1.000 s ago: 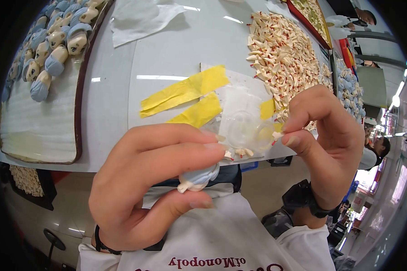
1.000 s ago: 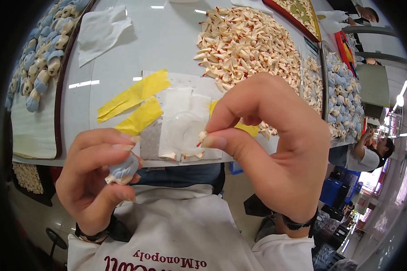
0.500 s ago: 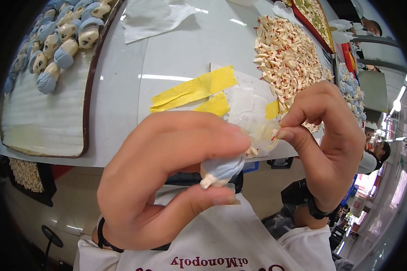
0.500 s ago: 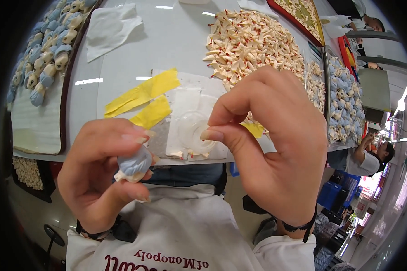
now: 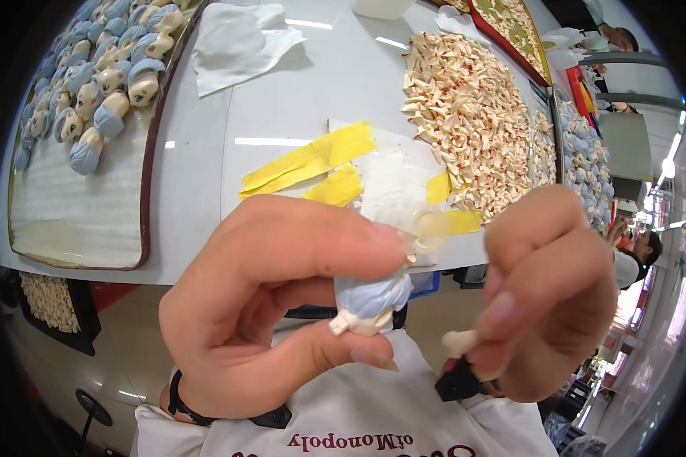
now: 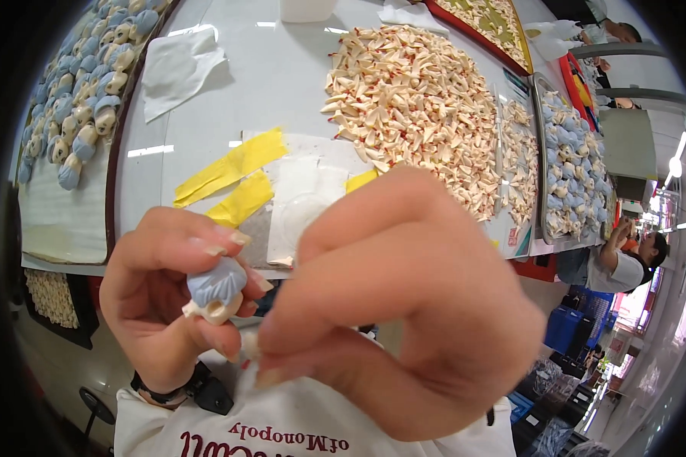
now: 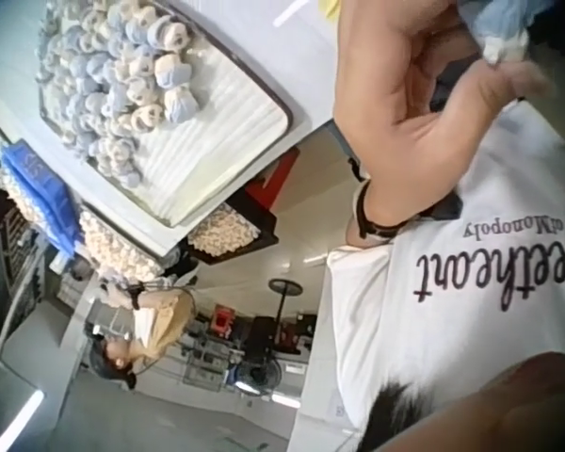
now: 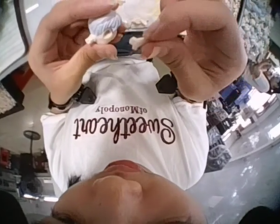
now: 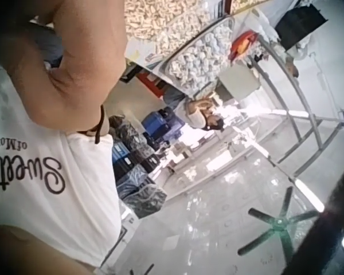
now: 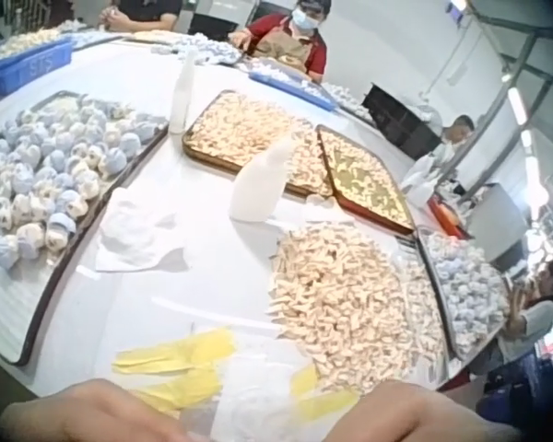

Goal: Sorting and assembling small plastic toy head components at a factory workbench.

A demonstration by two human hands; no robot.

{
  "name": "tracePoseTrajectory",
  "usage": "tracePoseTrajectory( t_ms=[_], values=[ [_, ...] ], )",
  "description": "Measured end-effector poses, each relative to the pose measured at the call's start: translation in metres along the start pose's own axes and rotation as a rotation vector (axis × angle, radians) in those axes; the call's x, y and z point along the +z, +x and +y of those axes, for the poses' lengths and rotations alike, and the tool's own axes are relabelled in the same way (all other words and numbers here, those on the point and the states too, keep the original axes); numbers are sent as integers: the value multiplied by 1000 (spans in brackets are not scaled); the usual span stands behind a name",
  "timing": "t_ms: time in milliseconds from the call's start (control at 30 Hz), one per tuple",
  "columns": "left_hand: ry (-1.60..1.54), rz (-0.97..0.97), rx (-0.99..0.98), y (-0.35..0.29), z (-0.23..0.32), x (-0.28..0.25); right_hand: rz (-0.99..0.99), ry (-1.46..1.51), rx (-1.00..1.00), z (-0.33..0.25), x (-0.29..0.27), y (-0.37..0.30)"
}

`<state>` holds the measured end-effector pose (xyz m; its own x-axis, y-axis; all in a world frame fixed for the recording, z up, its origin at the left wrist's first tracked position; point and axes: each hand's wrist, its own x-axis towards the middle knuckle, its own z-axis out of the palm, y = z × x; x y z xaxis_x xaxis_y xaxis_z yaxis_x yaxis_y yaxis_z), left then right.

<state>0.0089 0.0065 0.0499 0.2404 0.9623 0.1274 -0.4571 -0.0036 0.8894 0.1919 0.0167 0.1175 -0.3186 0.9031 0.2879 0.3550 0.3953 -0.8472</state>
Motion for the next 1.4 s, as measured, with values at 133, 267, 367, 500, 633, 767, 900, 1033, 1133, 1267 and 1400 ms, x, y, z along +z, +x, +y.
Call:
tracePoseTrajectory(
  t_ms=[133,267,367,500,633,767,900,1033,1133,1267,1400],
  values=[
    [163,-141,166,5,-7,-10,-164,30,74,1,1,-3],
    [293,-192,211,6,-2,-9,-117,7,20,7,6,-4],
    [306,-115,178,0,11,1,-105,-99,-124,4,6,1],
    [368,-94,250,0,4,4,-34,-68,-163,9,14,-5],
    [443,-107,281,0,6,2,-57,-83,-159,10,9,-3],
    [460,-169,200,3,5,-12,-143,-145,-155,10,-17,1],
    [440,106,205,-4,9,-20,234,-596,251,28,-60,11],
    [377,146,217,-4,4,-21,36,-691,179,57,-72,17],
    [364,95,207,-3,1,-22,-67,-628,264,62,-68,19],
    [446,111,221,-3,-1,-21,-63,-669,263,67,-72,20],
    [465,146,235,-1,0,-22,-22,-765,76,65,-77,21]
  ],
)
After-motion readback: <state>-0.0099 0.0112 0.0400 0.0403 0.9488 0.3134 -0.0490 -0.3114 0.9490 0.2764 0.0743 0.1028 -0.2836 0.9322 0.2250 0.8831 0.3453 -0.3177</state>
